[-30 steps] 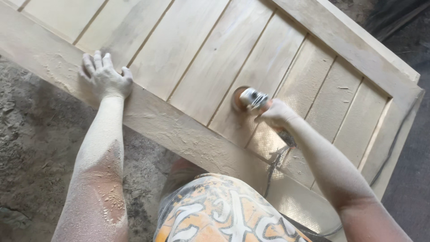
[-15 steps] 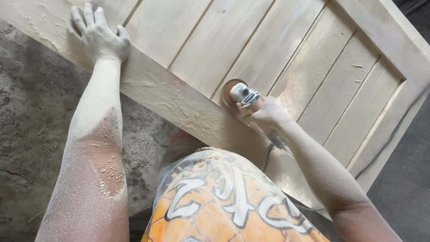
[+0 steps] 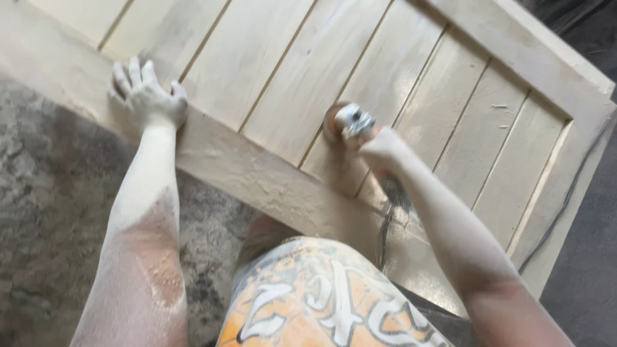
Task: The person uses an electric orbital sander to smooth the surface of a wooden door. They move the sander systematically across the panels and frame of the door while holding it steady with their other hand.
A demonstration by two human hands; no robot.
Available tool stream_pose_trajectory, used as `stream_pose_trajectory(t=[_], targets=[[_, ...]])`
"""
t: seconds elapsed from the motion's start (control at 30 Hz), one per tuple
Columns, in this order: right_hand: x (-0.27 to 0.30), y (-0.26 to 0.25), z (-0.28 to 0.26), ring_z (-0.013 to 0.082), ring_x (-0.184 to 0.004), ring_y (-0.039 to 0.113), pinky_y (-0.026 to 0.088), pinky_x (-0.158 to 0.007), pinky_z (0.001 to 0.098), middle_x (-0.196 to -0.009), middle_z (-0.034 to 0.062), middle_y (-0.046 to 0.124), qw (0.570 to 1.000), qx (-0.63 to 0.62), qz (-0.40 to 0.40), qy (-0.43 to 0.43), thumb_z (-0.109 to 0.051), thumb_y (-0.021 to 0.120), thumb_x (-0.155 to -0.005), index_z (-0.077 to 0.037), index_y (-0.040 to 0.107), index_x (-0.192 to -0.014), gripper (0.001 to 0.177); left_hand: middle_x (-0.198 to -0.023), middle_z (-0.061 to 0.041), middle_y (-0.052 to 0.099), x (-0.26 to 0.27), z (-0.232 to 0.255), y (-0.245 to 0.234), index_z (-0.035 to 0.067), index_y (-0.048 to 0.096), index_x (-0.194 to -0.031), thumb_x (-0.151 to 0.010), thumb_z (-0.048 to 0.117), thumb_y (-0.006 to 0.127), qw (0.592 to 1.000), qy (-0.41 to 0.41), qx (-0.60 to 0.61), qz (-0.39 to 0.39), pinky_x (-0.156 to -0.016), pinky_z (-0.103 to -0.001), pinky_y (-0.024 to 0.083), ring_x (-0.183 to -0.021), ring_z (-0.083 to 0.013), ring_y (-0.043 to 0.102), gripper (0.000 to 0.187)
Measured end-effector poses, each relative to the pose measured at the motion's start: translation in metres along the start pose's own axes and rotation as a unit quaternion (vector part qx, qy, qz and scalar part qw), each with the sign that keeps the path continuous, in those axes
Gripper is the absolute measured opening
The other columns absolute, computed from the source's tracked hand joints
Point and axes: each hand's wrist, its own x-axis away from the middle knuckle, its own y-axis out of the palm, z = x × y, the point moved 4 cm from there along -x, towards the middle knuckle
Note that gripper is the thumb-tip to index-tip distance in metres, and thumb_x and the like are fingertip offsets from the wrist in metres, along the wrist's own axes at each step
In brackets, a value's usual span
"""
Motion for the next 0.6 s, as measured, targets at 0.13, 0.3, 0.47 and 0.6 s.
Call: stream_pose_trajectory(t=[0.13, 0.3, 0.47, 0.6], targets=[[0.041, 0.035, 0.013, 0.0266, -0.088, 0.071, 0.061, -0.08, 0.0414, -0.095, 0.0133, 0.07, 0.993, -0.048, -0.077, 0.069, -0.043, 0.072, -0.083, -0.013, 0.065, -0.118, 0.047, -0.162, -0.019, 0.041, 0.0, 0.001, 0.0, -0.001, 0.056, -0.144, -0.091, 0.034, 0.053, 1.0, 0.006, -0.024, -0.004, -0.123, -0.058, 0.01, -0.154, -0.0406, 0.02, 0.064], [0.061, 0.033, 0.032, 0.0217, -0.088, 0.067, 0.056, -0.09, 0.0366, -0.094, 0.0093, 0.069, 0.994, 0.046, -0.093, 0.016, -0.039, 0.082, -0.077, -0.015, 0.067, -0.114, 0.047, -0.16, -0.02, 0.042, -0.002, 0.002, 0.003, 0.001, 0.057, -0.142, -0.089, 0.037, 0.051, 0.999, -0.002, -0.036, -0.003, -0.122, -0.06, 0.01, -0.153, -0.0407, 0.021, 0.064], [0.027, 0.006, 0.063, 0.0204, -0.089, 0.069, 0.061, -0.09, 0.0381, -0.096, 0.009, 0.072, 0.988, 0.004, -0.138, 0.075, -0.029, 0.08, -0.077, -0.018, 0.068, -0.113, 0.04, -0.16, -0.02, 0.042, -0.007, 0.0, 0.007, 0.0, 0.057, -0.143, -0.091, 0.037, 0.05, 0.999, 0.001, -0.051, -0.017, -0.123, -0.061, 0.011, -0.153, -0.0413, 0.021, 0.065], [-0.019, -0.037, 0.08, 0.021, -0.095, 0.069, 0.059, -0.092, 0.0396, -0.102, 0.0094, 0.07, 0.991, -0.017, -0.105, 0.08, -0.031, 0.083, -0.075, -0.015, 0.066, -0.116, 0.047, -0.161, -0.019, 0.041, -0.004, 0.0, 0.008, 0.0, 0.056, -0.144, -0.091, 0.037, 0.049, 0.998, -0.005, -0.057, -0.03, -0.123, -0.062, 0.01, -0.154, -0.0407, 0.02, 0.065]])
